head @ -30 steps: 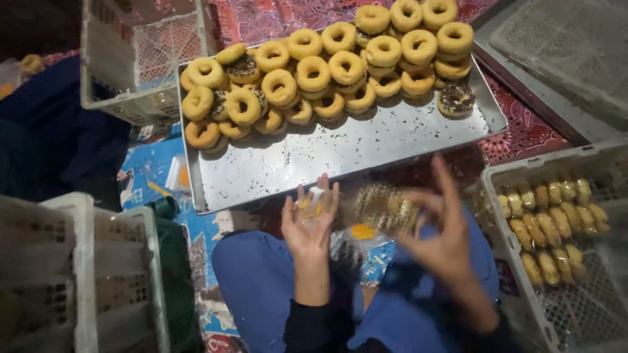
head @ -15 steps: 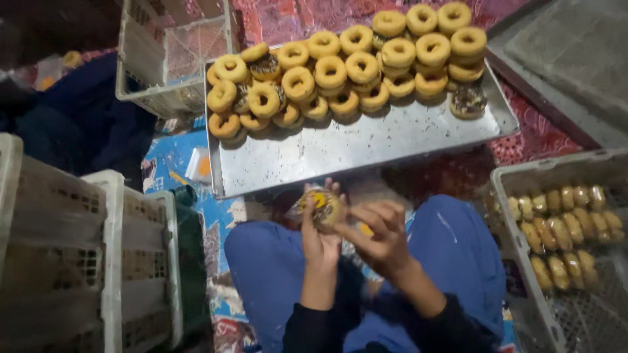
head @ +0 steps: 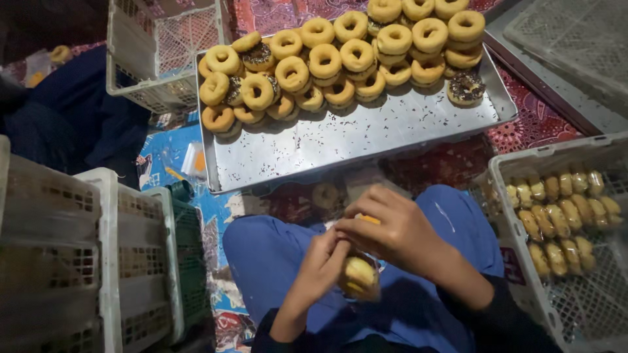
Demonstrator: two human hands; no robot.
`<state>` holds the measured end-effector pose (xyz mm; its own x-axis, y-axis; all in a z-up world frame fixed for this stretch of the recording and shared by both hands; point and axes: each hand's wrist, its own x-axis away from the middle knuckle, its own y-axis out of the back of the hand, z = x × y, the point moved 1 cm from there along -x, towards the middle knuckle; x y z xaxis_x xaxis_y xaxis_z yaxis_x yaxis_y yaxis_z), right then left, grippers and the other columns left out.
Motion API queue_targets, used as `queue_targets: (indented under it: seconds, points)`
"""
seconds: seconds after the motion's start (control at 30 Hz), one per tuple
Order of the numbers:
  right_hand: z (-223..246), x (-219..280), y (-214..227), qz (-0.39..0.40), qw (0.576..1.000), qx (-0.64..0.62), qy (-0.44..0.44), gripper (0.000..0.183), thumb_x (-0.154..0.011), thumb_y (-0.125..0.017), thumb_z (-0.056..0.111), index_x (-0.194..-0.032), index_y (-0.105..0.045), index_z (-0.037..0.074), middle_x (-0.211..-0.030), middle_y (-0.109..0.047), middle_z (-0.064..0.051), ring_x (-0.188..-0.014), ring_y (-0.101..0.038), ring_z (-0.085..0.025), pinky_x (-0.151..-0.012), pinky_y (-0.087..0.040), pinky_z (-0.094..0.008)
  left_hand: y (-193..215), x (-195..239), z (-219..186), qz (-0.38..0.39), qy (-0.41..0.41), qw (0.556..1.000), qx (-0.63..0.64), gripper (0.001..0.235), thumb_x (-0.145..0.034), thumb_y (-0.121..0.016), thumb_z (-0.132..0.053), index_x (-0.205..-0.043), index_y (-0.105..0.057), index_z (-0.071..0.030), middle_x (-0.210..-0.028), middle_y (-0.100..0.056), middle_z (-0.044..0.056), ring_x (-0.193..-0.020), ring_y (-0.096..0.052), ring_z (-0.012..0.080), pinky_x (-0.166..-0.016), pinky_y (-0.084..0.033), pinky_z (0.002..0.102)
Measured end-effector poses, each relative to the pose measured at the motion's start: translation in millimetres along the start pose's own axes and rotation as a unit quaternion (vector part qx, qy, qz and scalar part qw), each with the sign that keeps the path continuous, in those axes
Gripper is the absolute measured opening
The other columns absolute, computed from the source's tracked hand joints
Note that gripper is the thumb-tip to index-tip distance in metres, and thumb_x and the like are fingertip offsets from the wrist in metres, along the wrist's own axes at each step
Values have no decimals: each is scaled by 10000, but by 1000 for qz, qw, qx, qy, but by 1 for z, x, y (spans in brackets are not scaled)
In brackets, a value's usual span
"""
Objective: The person sits on the floor and repeatedly picks doughnuts from a metal tray, places them into small plastic bags, and sets the filled bags into a nearby crate. The doughnuts include plain and chocolate-sprinkled varieties.
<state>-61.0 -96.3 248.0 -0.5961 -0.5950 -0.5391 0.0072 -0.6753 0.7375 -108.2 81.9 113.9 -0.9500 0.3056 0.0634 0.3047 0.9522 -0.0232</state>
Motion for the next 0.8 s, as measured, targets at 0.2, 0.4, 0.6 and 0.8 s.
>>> queue_targets:
  seconds: [0.2, 0.4, 0.6, 0.8]
  points:
    - [-11, 21, -24, 73, 996, -9, 46, 298, -746, -711, 140, -1033, -699, 61, -949, -640, -47, -929, -618, -257, -765, -522, -388, 7, 5, -16, 35, -31, 995, -86, 193, -1031, -526, -91, -985, -642, 56, -843, -722, 132, -755, -685, 166, -678, -535, 338]
    - [-95, 75, -86, 61, 994, 77, -37, 134, -799, -690, 150, -892, -655, 61, -886, -620, -101, -870, -617, -294, -736, -526, -419, 37, 35, 23, 10, 90, 989, -115, 330, -1063, -471, -192, -1115, -707, 31, -1025, -800, 141, -947, -757, 163, -814, -590, 317]
    - [-137, 100, -80, 142, 803, 466, -342, 433, -1017, -579, 85, -1418, -587, -80, -1408, -593, -312, -1311, -581, -397, -1124, -493, -423, 58, 44, 42, -339, 53, 937, 62, 488, -1081, -435, -272, -1490, -494, -12, -1437, -626, 140, -1245, -622, 200, -1051, -475, 330]
    - [-35, 96, -183, 26, 941, -152, -301, 1080, -715, -862, 167, -1601, -261, 27, -1542, -479, -220, -1376, -520, -342, -1126, -425, -422, -7, 37, 12, -333, -63, 940, -31, 627, -1095, -494, -276, -1605, -273, 14, -1624, -387, 196, -1411, -422, 239, -1112, -350, 342]
